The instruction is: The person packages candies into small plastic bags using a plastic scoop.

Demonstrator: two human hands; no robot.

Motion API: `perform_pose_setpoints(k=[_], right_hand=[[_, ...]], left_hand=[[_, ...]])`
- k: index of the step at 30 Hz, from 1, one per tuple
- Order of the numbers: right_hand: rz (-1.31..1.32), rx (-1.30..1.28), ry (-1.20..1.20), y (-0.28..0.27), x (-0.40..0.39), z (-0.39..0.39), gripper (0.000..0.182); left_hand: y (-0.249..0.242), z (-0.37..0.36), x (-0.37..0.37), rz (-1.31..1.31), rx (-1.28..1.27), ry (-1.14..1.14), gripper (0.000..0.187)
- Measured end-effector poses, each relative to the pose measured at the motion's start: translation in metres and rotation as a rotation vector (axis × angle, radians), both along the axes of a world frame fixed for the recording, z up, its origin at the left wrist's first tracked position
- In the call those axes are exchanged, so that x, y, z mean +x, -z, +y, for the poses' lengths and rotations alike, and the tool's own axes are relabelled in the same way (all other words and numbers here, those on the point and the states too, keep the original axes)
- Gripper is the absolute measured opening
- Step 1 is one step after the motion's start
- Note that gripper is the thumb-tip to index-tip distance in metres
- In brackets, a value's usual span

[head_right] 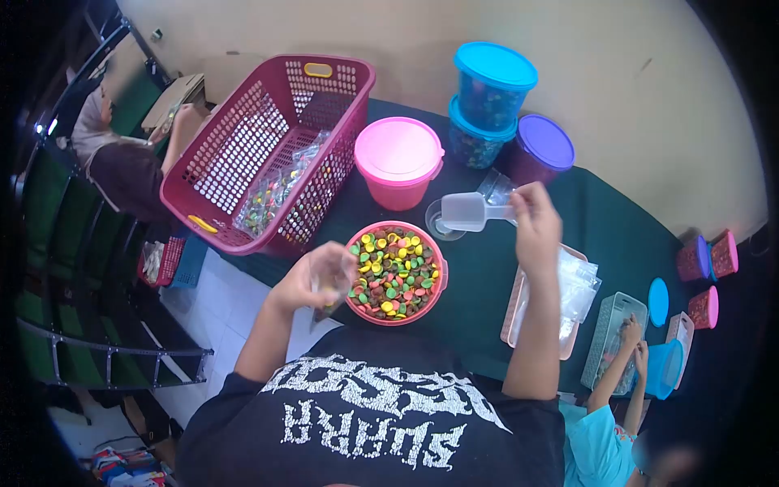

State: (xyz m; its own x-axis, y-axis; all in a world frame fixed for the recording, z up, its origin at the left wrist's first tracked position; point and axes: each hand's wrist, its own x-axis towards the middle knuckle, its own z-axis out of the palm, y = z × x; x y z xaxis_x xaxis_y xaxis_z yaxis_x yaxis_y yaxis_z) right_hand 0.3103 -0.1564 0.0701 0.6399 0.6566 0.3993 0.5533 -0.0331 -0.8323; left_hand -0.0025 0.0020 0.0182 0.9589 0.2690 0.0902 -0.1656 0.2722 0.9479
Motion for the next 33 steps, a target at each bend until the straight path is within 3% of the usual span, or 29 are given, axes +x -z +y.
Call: perform_pose_setpoints(k=[1,2,3,4,6,7,9,14,22,24,25,27,33], right_hand=[[-0.011,-0.162,0.104,0.036,0.015,0.005,0.018],[0.049,-0.157,0.128,0.074,0.024,0.010,0.019],[0.090,-0.162,0.182,0.123,0.036,0.013,0.018],[0.120,-0.250,0.251,0.154,0.040,0.017,0.017],[0.255,-0.222,0.264,0.199,0.038,0.024,0.012],[0.287,-0.232,0.274,0.212,0.034,0.028,0.010],[0.347,-0.238,0.287,0.223,0.023,0.033,0.008],[0.622,-0.217,0.229,0.234,0.018,0.038,0.006],[0.659,-0.257,0.200,0.256,0.019,0.039,0.007],[0.423,-0.493,0.202,0.269,0.027,0.041,0.012],[0.422,-0.486,0.208,0.256,0.018,0.043,0.012],[-0.191,-0.650,0.531,0.194,-0.020,0.045,0.019],[-0.508,-0.387,0.267,0.135,-0.039,0.106,0.028]], left_hand=[[-0.001,-0.001,-0.010,-0.014,0.066,-0.022,0.060],[0.000,-0.003,-0.017,-0.031,0.130,-0.048,0.059],[0.007,-0.004,-0.020,-0.214,-0.085,-0.083,0.059],[0.007,-0.003,-0.020,-0.202,-0.055,-0.188,0.057],[0.002,-0.003,-0.016,0.119,0.281,-0.327,0.060],[0.002,-0.006,-0.014,0.118,0.285,-0.334,0.060],[0.003,-0.013,-0.013,0.064,0.110,-0.264,0.058],[0.012,-0.017,-0.014,0.091,0.252,-0.337,0.059],[0.017,-0.009,-0.031,0.140,0.366,-0.465,0.061],[0.020,-0.004,-0.034,0.143,0.383,-0.478,0.062],[0.020,-0.001,-0.034,0.157,0.429,-0.490,0.062],[0.021,0.007,-0.037,0.184,0.473,-0.494,0.062],[0.024,0.032,-0.046,0.175,0.449,-0.397,0.063]])
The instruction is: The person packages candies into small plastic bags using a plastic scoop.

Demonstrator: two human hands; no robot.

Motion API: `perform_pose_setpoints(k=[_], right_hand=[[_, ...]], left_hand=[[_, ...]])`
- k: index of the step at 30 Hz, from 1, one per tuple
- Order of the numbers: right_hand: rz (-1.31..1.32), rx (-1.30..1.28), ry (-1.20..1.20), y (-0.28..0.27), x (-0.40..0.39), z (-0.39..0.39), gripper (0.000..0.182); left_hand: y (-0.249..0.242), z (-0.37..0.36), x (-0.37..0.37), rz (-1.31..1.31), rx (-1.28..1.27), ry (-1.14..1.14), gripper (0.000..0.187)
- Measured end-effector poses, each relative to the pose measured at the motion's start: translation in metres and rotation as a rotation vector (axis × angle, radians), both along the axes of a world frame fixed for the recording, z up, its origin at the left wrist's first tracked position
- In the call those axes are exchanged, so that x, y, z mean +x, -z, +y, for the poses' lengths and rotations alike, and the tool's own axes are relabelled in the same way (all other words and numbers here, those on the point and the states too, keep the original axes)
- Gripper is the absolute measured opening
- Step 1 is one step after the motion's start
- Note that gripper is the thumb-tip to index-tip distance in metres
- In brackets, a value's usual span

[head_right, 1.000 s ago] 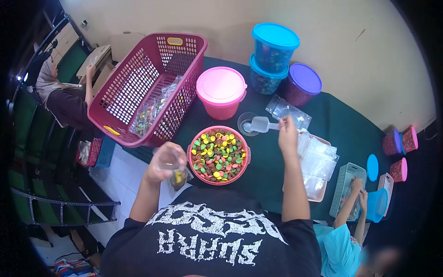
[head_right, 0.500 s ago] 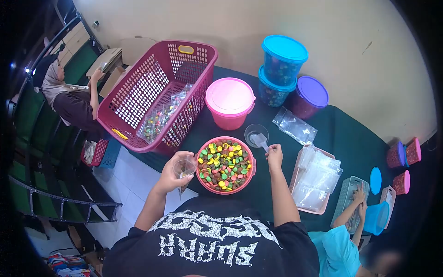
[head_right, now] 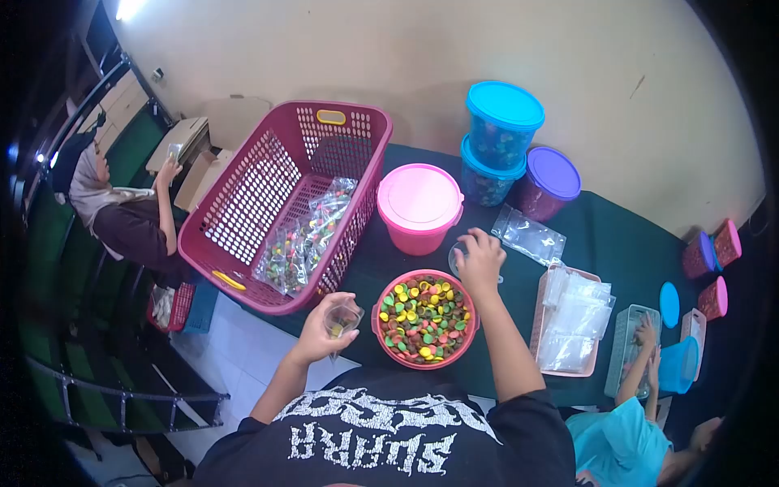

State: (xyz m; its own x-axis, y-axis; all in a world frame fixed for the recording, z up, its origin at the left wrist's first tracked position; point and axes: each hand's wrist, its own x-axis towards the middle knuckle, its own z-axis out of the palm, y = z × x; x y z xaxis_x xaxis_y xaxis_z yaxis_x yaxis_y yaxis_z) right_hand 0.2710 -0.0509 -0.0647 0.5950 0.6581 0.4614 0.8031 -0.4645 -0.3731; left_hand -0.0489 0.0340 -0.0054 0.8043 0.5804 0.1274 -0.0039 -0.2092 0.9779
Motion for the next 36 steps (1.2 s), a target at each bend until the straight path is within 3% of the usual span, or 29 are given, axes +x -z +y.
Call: perform_pose_setpoints(k=[7,8,18,21,26,33,36], right_hand=[[-0.214,-0.110,-0.235,-0.010,-0.014,0.061,0.033],[-0.230,-0.101,-0.239,-0.007,-0.015,0.064,0.027],[-0.363,-0.147,-0.199,-0.001,-0.015,0.070,0.009],[-0.377,-0.121,-0.176,-0.014,-0.031,0.054,0.008],[-0.384,-0.214,-0.154,-0.013,-0.048,0.046,0.022],[-0.406,-0.263,-0.128,0.004,-0.046,0.046,0.017],[-0.370,-0.196,-0.115,-0.022,-0.067,0.020,0.013]], left_hand=[[0.003,0.025,-0.005,0.031,0.004,0.158,0.063],[0.004,0.028,-0.005,0.048,0.007,0.193,0.064],[0.018,0.049,0.005,0.002,0.027,0.419,0.062],[0.018,0.054,0.006,0.009,0.048,0.463,0.061],[0.026,0.057,0.012,0.045,0.032,0.552,0.061],[0.021,0.062,0.010,0.016,0.020,0.567,0.059],[0.024,0.068,0.004,0.021,0.024,0.563,0.059]])
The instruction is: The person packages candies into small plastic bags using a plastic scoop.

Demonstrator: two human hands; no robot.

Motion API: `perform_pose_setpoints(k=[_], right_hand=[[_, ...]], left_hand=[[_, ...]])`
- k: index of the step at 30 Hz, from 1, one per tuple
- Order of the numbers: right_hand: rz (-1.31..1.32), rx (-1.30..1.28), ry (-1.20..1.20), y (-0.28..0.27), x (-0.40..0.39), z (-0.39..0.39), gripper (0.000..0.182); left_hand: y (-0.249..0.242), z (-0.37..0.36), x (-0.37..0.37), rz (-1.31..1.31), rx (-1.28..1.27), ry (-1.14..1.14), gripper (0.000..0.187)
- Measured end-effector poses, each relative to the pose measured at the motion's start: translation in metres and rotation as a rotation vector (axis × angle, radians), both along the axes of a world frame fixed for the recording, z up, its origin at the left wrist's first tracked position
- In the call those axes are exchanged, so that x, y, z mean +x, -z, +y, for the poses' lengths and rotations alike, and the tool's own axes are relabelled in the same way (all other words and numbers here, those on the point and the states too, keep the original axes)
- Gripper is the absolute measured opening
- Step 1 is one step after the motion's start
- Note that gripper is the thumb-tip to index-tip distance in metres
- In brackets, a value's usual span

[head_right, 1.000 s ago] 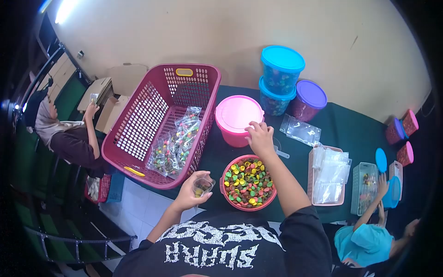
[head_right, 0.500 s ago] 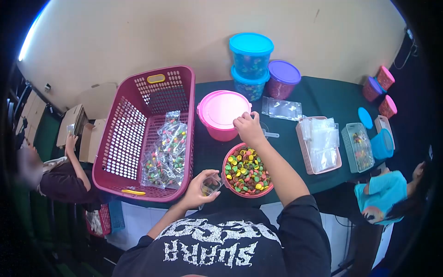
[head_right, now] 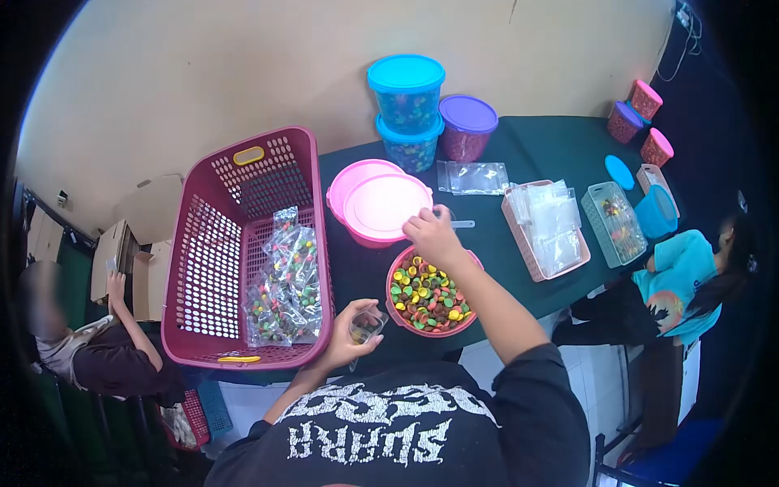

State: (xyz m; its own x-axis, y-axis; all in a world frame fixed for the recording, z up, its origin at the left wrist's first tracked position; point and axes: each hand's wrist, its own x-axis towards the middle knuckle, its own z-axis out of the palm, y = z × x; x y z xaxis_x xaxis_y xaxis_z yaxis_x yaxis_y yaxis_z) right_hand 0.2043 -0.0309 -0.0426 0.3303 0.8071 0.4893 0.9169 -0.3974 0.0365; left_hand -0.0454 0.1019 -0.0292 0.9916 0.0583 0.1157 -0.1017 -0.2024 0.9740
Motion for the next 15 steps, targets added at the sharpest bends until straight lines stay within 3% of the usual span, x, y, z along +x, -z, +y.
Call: perform_pose_setpoints(k=[7,15], right_hand=[[0.069,0.013,0.052,-0.017,-0.077,-0.107,0.010],[0.153,-0.053,0.103,0.005,-0.131,-0.141,0.015]], left_hand=[[0.003,0.002,-0.002,-0.006,0.051,-0.013,0.061],[0.006,-0.005,0.012,-0.003,0.016,-0.004,0.061]])
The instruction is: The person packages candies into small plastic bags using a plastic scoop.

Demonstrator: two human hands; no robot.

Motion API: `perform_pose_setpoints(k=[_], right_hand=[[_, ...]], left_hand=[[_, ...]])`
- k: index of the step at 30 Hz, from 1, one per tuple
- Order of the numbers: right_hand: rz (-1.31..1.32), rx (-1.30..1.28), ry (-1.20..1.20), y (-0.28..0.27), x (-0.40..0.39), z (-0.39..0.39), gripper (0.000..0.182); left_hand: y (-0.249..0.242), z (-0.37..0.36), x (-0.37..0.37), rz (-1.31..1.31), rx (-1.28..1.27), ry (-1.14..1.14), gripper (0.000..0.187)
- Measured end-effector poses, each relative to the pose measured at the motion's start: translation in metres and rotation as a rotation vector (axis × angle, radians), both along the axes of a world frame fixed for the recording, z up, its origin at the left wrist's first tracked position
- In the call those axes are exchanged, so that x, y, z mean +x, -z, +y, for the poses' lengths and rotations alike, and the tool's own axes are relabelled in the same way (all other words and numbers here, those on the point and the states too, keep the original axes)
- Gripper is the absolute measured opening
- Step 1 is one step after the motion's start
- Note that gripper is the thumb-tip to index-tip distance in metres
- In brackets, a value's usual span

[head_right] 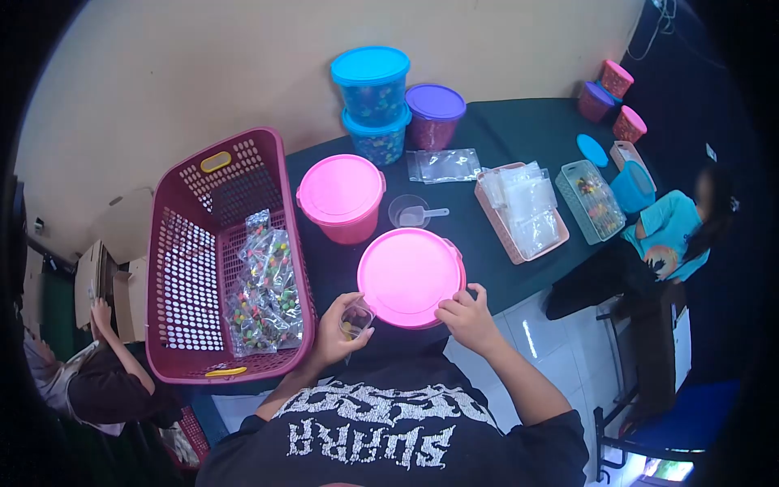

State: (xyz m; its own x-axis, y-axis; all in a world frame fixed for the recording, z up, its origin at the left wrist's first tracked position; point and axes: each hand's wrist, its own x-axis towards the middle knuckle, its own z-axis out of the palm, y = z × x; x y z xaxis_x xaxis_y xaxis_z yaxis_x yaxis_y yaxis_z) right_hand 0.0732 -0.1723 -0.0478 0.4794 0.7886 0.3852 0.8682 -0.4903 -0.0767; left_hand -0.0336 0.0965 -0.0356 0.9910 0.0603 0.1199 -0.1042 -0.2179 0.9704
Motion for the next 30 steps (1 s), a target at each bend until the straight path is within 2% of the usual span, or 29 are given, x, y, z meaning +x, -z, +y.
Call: perform_pose_setpoints(k=[1,4,5,7,11,14,16,20,24,26,28,29,30], right_hand=[[0.013,0.014,0.007,0.002,-0.002,0.000,0.014],[0.046,0.040,0.027,0.005,-0.003,-0.001,0.013],[0.065,0.050,0.032,0.006,-0.003,-0.002,0.012],[0.096,0.054,0.031,0.003,-0.003,-0.005,0.013],[0.148,0.076,0.034,0.008,0.003,-0.011,0.014],[0.197,0.094,0.005,0.010,0.011,-0.013,0.013],[0.235,0.083,-0.041,0.008,0.017,-0.013,0.014],[0.314,0.022,-0.153,-0.003,0.030,-0.014,0.014],[0.326,-0.015,-0.203,-0.001,0.044,-0.017,0.014],[0.361,-0.041,-0.240,-0.006,0.051,-0.016,0.015],[0.531,0.141,-0.208,-0.025,0.057,-0.014,0.025],[0.539,0.134,-0.227,-0.036,0.060,-0.013,0.025],[0.751,0.349,-0.255,-0.047,0.062,-0.011,0.031]], left_hand=[[0.001,-0.002,0.002,-0.001,0.001,0.010,0.061],[0.006,-0.011,0.007,-0.131,-0.231,0.024,0.067],[0.006,-0.012,0.010,-0.130,-0.229,0.029,0.067],[0.007,-0.012,0.014,-0.297,-0.139,0.058,0.070],[-0.001,-0.014,0.011,-0.262,-0.175,0.018,0.064],[-0.021,-0.017,0.011,-0.251,-0.102,-0.033,0.058],[-0.035,-0.019,0.010,-0.294,-0.004,-0.065,0.054],[-0.051,-0.023,0.010,-0.283,-0.016,-0.098,0.054],[-0.063,-0.040,0.022,-0.325,-0.168,-0.165,0.053],[-0.059,-0.048,0.028,-0.290,-0.322,-0.180,0.055],[-0.066,-0.061,0.037,-0.295,-0.336,-0.212,0.056],[-0.072,-0.068,0.041,-0.249,-0.357,-0.167,0.057],[-0.076,-0.076,0.043,-0.202,-0.378,-0.117,0.057]])
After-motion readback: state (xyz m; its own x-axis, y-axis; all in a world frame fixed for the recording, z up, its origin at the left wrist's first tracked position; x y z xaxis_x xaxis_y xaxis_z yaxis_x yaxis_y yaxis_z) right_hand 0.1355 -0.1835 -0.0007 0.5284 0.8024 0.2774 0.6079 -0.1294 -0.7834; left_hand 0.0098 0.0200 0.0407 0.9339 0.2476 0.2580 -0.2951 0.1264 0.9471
